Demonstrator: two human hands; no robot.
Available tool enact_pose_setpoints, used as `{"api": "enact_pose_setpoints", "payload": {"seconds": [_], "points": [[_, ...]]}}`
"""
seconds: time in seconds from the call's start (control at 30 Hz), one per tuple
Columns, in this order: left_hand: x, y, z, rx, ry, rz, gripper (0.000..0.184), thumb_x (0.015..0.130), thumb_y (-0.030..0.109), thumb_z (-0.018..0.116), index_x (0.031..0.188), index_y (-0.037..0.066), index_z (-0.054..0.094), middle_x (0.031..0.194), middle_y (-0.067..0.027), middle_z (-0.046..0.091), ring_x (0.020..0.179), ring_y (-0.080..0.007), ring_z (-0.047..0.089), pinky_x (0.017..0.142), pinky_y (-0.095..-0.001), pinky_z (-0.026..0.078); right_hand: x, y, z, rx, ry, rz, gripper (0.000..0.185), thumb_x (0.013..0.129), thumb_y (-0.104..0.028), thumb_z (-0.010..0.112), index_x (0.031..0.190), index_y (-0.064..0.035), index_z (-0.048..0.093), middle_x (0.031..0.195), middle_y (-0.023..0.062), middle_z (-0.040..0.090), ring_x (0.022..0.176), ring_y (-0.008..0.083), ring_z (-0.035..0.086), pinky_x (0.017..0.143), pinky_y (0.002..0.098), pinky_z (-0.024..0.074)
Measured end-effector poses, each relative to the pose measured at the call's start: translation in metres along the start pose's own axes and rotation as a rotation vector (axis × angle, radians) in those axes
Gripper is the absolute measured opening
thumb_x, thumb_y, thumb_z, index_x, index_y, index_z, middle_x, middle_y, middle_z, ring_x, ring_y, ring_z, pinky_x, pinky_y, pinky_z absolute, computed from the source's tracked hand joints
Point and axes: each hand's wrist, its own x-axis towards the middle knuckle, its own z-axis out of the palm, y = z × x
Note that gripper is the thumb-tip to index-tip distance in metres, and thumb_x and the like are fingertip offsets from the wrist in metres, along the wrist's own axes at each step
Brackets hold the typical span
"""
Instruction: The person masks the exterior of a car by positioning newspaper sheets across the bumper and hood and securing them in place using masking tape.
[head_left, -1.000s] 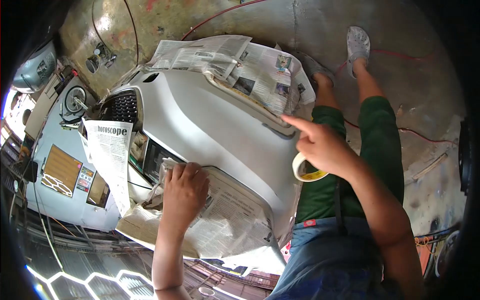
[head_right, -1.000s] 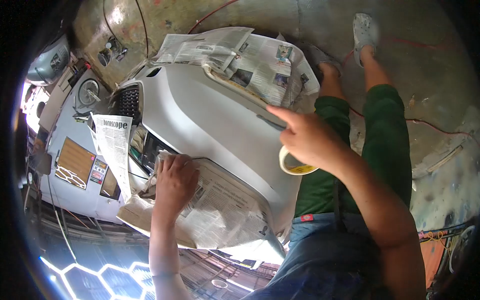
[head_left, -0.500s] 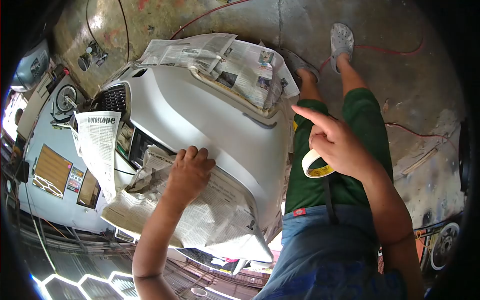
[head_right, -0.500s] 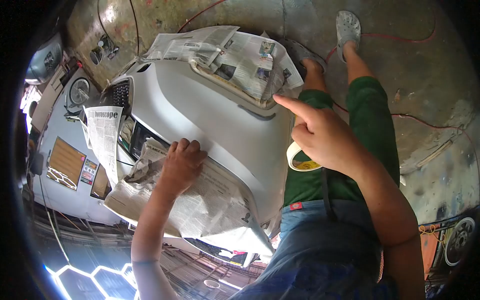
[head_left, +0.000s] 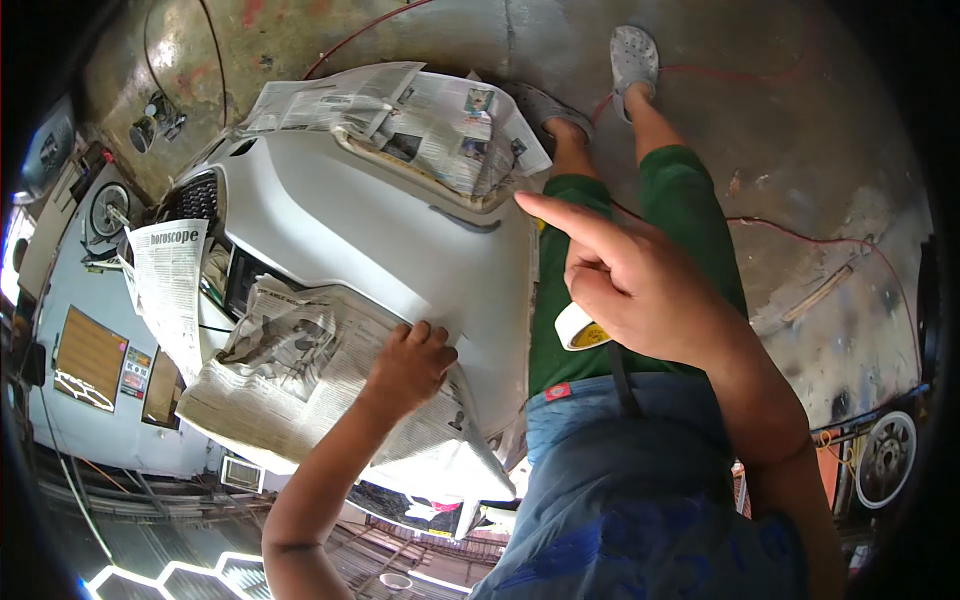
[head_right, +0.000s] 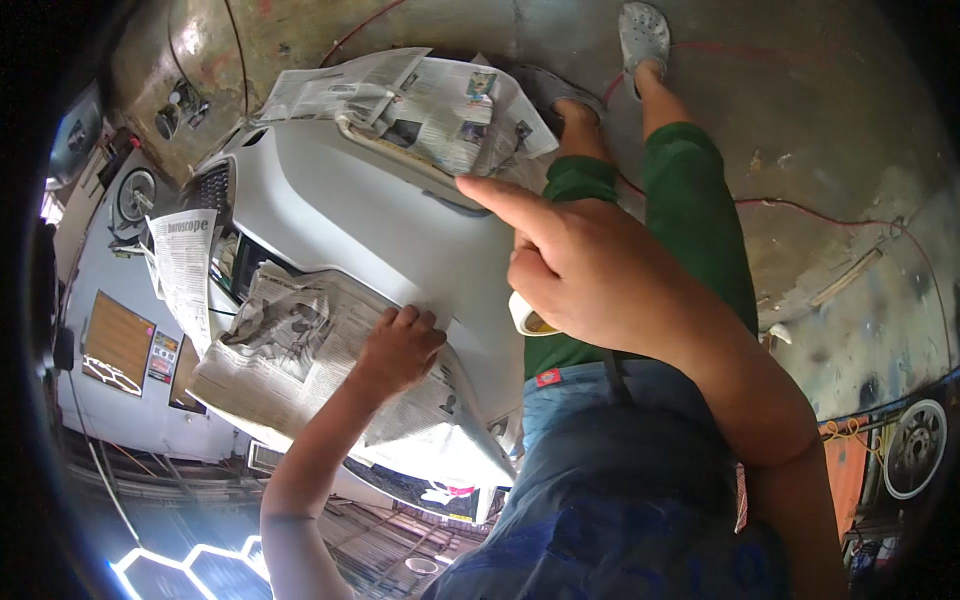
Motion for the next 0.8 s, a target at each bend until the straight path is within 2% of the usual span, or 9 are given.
{"api": "enact_pose_setpoints", "payload": {"seconds": [0.1, 0.2, 0.4, 0.5, 0.57, 0.63, 0.7, 0.8], "points": [[0.009, 0.026, 0.010, 0.048, -0.110, 0.019, 0.016, 0.086, 0.021, 0.066, 0.099, 0.014, 0.075, 0.114, -0.0037, 0.061, 0.116, -0.0244, 0.052, 0.102, -0.0393, 0.042, -0.010, -0.006, -0.008, -0.006, 0.037, -0.013, 0.067, 0.086, 0.011, 0.054, 0.151, -0.0061, 0.048, 0.069, 0.0041, 0.056, 0.060, 0.0117, 0.051, 0.062, 0.0275, 0.0472], [0.016, 0.041, 0.010, 0.139, -0.246, 0.075, 0.013, 0.087, 0.021, 0.066, 0.092, 0.013, 0.075, 0.109, -0.0046, 0.061, 0.110, -0.0239, 0.054, 0.096, -0.0398, 0.044, -0.020, -0.019, -0.017, -0.015, 0.059, -0.012, 0.067, 0.086, 0.011, 0.054, 0.151, -0.0089, 0.049, 0.070, 0.0068, 0.060, 0.059, 0.0134, 0.055, 0.063, 0.0286, 0.0487], [0.017, 0.069, 0.039, 0.286, -0.353, 0.156, 0.014, 0.086, 0.021, 0.066, 0.091, 0.014, 0.077, 0.107, -0.0048, 0.064, 0.105, -0.0235, 0.055, 0.093, -0.0374, 0.045, -0.040, -0.042, -0.036, -0.072, 0.107, -0.067, 0.068, 0.085, 0.010, 0.056, 0.149, -0.0115, 0.051, 0.072, 0.0090, 0.064, 0.062, 0.0176, 0.062, 0.066, 0.0306, 0.0513], [0.026, 0.087, 0.034, 0.393, -0.345, 0.142, 0.016, 0.086, 0.025, 0.065, 0.086, 0.017, 0.079, 0.098, -0.0003, 0.063, 0.103, -0.0206, 0.054, 0.091, -0.0327, 0.041, -0.050, -0.050, -0.047, -0.096, 0.128, -0.094, 0.069, 0.083, 0.010, 0.057, 0.148, -0.0113, 0.053, 0.075, 0.0101, 0.066, 0.065, 0.0192, 0.065, 0.069, 0.0318, 0.0528], [0.020, 0.072, 0.108, 0.406, -0.080, 0.178, 0.017, 0.087, 0.026, 0.065, 0.086, 0.017, 0.079, 0.097, 0.0003, 0.064, 0.103, -0.0207, 0.054, 0.089, -0.0334, 0.041, -0.056, -0.053, -0.055, -0.103, 0.118, -0.101, 0.070, 0.081, 0.009, 0.059, 0.148, -0.0107, 0.053, 0.078, 0.0116, 0.067, 0.066, 0.0218, 0.067, 0.069, 0.0342, 0.0539], [0.015, 0.069, 0.139, 0.410, 0.050, 0.179, 0.017, 0.088, 0.028, 0.065, 0.086, 0.018, 0.079, 0.097, 0.0004, 0.064, 0.104, -0.0206, 0.054, 0.087, -0.0342, 0.041, -0.061, -0.055, -0.066, -0.169, 0.124, -0.130, 0.069, 0.081, 0.003, 0.065, 0.147, -0.0093, 0.051, 0.081, 0.0132, 0.069, 0.065, 0.0280, 0.068, 0.063, 0.0395, 0.0555], [0.009, 0.075, 0.142, 0.408, 0.006, 0.145, 0.018, 0.089, 0.028, 0.064, 0.088, 0.018, 0.079, 0.097, 0.0001, 0.065, 0.106, -0.0205, 0.054, 0.087, -0.0349, 0.042, -0.065, -0.055, -0.072, -0.186, 0.152, -0.147, 0.068, 0.080, 0.004, 0.065, 0.146, -0.0086, 0.052, 0.083, 0.0141, 0.070, 0.065, 0.0283, 0.068, 0.063, 0.0396, 0.0557], [-0.003, 0.090, 0.137, 0.404, -0.195, 0.097, 0.018, 0.090, 0.028, 0.063, 0.092, 0.018, 0.078, 0.100, 0.0000, 0.065, 0.108, -0.0203, 0.055, 0.089, -0.0356, 0.042, -0.071, -0.056, -0.077, -0.121, 0.204, -0.149, 0.068, 0.080, 0.014, 0.058, 0.144, -0.0085, 0.057, 0.084, 0.0135, 0.068, 0.065, 0.0209, 0.065, 0.069, 0.0333, 0.0538]]}}
